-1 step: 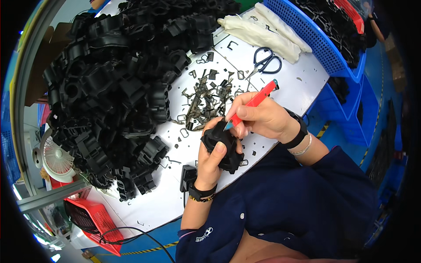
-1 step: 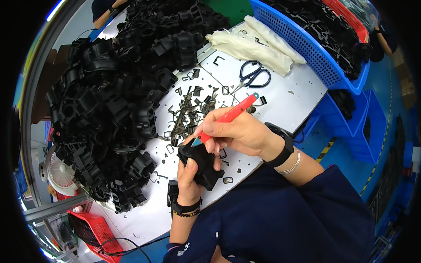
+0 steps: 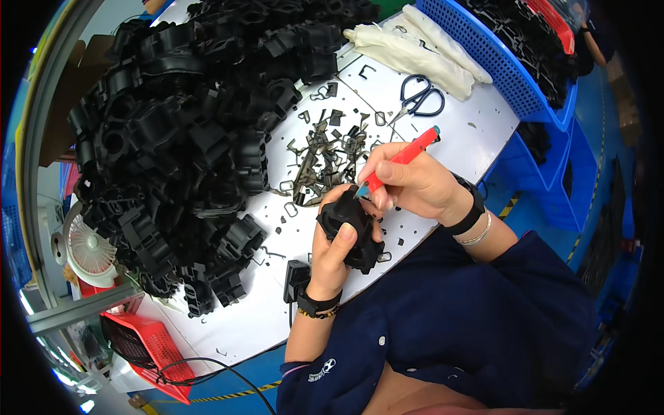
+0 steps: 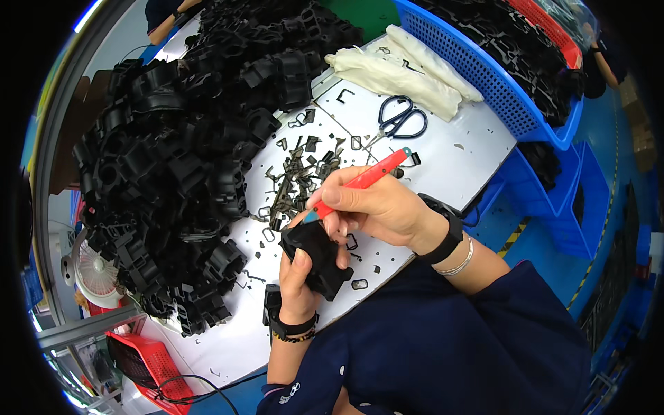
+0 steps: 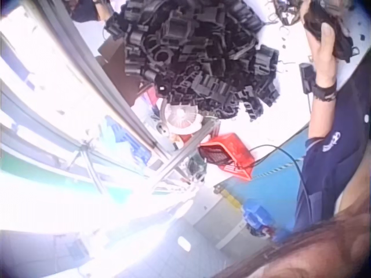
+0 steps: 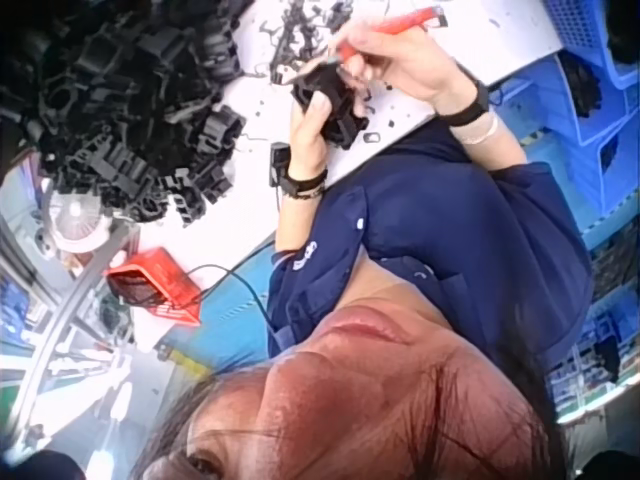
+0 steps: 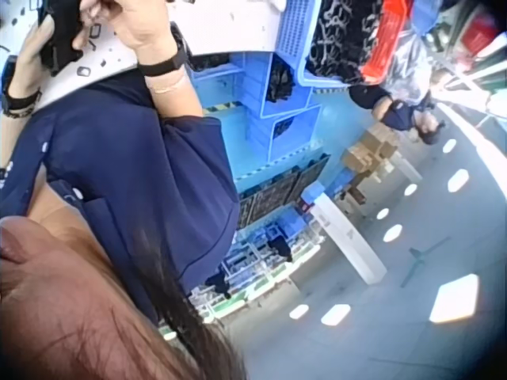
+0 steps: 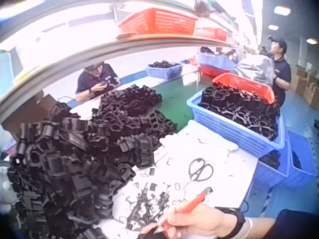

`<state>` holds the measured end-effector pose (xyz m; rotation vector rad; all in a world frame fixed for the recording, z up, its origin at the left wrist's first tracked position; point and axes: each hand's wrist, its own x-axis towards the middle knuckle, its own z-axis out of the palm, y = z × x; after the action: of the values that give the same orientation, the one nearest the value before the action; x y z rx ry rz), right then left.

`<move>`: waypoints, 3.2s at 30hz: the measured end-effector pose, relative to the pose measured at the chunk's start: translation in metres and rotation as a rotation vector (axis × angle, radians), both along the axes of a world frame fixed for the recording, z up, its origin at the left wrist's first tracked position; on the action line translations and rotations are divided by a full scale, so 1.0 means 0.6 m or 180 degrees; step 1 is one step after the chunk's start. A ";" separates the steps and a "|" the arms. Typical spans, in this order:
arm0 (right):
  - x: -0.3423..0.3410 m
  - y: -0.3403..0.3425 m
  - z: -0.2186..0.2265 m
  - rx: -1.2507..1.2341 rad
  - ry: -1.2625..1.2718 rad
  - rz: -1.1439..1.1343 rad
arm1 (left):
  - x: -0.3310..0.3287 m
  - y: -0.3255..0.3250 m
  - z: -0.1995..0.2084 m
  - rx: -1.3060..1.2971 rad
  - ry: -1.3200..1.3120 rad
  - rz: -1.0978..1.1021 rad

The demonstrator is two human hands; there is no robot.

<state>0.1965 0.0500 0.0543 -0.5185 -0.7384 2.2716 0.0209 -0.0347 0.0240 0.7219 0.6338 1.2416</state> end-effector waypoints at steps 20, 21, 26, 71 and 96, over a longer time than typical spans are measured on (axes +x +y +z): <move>-0.003 -0.003 0.015 0.2967 -0.1627 -0.1104 | -0.001 0.007 0.007 -0.0058 0.0242 0.0207; -0.005 -0.004 0.024 0.2670 -0.1339 -0.0853 | -0.001 0.005 0.007 -0.0066 0.0242 0.0200; 0.001 0.007 0.036 0.1786 -0.1035 -0.0115 | -0.003 0.001 0.008 -0.0164 0.0171 -0.0007; -0.012 0.032 0.020 0.3929 -0.2756 -0.2878 | -0.015 -0.001 0.017 -0.0331 -0.0504 -0.0428; -0.018 -0.005 0.013 0.2905 -0.2485 -0.1061 | -0.001 0.006 0.026 -0.0294 0.0073 0.0011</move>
<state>0.1859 0.0471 0.0621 -0.9623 -1.7689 1.1707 0.0204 -0.0311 0.0397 0.6591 0.7072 1.2006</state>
